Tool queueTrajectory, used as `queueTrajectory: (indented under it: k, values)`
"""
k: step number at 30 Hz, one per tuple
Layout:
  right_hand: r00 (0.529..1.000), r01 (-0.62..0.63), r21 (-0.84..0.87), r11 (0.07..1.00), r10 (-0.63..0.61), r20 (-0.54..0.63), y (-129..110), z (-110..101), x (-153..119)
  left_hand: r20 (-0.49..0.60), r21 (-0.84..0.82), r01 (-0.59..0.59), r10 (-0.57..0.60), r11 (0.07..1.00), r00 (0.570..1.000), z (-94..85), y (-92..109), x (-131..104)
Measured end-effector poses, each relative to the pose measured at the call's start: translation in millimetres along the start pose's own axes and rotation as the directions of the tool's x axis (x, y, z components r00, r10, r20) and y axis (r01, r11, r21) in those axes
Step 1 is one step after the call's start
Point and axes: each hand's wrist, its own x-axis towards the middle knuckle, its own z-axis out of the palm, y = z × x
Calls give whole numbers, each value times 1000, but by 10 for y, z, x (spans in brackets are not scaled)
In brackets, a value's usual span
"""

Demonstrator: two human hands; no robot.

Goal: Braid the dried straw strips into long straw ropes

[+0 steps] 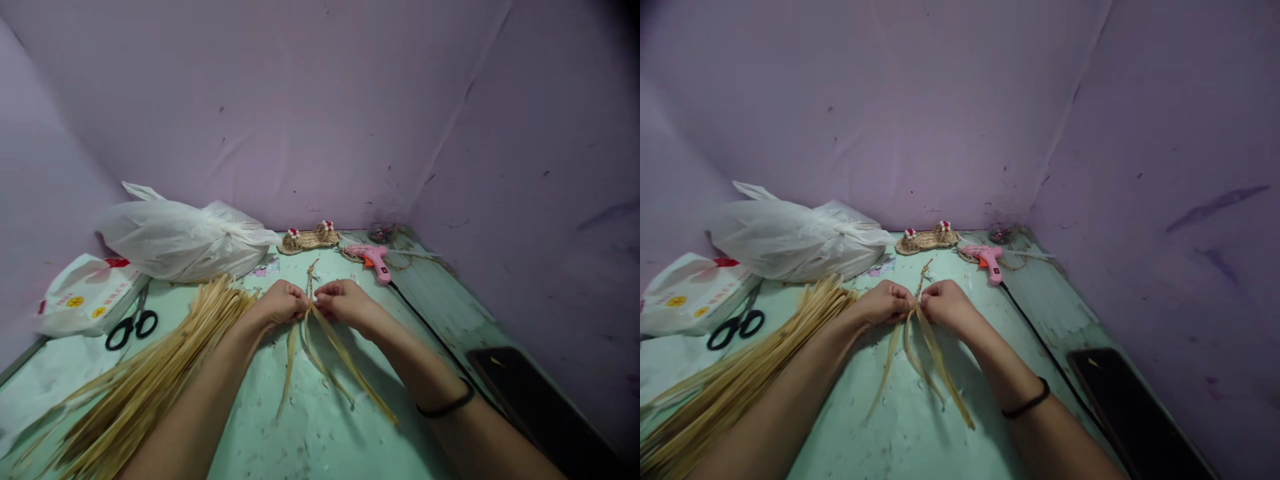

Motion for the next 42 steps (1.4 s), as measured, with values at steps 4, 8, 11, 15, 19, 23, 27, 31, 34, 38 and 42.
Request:
queueTrajectory:
  k: [4, 8, 11, 15, 19, 23, 27, 31, 34, 38, 42]
  values:
    - [985, -106, 249, 963, 68, 160, -6, 121, -15, -12, 47, -30, 31, 998, 999, 24, 13, -5]
    - [985, -119, 323, 939, 72, 154, 24, 149, 8, -51, 171, -89, 99, 981, 994, 38, -6, 14]
    - [989, -131, 318, 939, 101, 109, 51, 141, 44, -81, 253, -87, 110, 964, 991, 37, -11, 18]
    - [969, -228, 324, 918, 183, 164, 48, 95, 57, -98, 301, -77, 111, 951, 989, 51, 5, 3]
    - [955, -270, 325, 906, 210, 208, 118, 56, 95, -119, 382, -81, 136, 921, 984, 83, 26, -16]
    - [955, -242, 353, 904, 158, 249, 211, 37, 134, -104, 421, -81, 137, 904, 985, 76, 19, -26]
    - [969, -190, 400, 897, 105, 226, 215, 46, 117, -133, 446, 9, 56, 895, 990, 16, 32, -37]
    - [975, -191, 418, 888, 122, 187, 187, 72, 96, -246, 490, 123, 2, 863, 969, 15, 146, -100]
    - [971, -219, 449, 866, 147, 190, 189, 68, 102, -249, 546, 122, 22, 829, 968, 150, 250, -196]
    - [960, -262, 489, 832, 176, 216, 211, 40, 114, -301, 654, 84, 156, 752, 941, 508, 279, -337]
    - [955, -269, 533, 802, 149, 256, 212, 35, 96, -249, 713, 26, 219, 701, 944, 769, 224, -400]
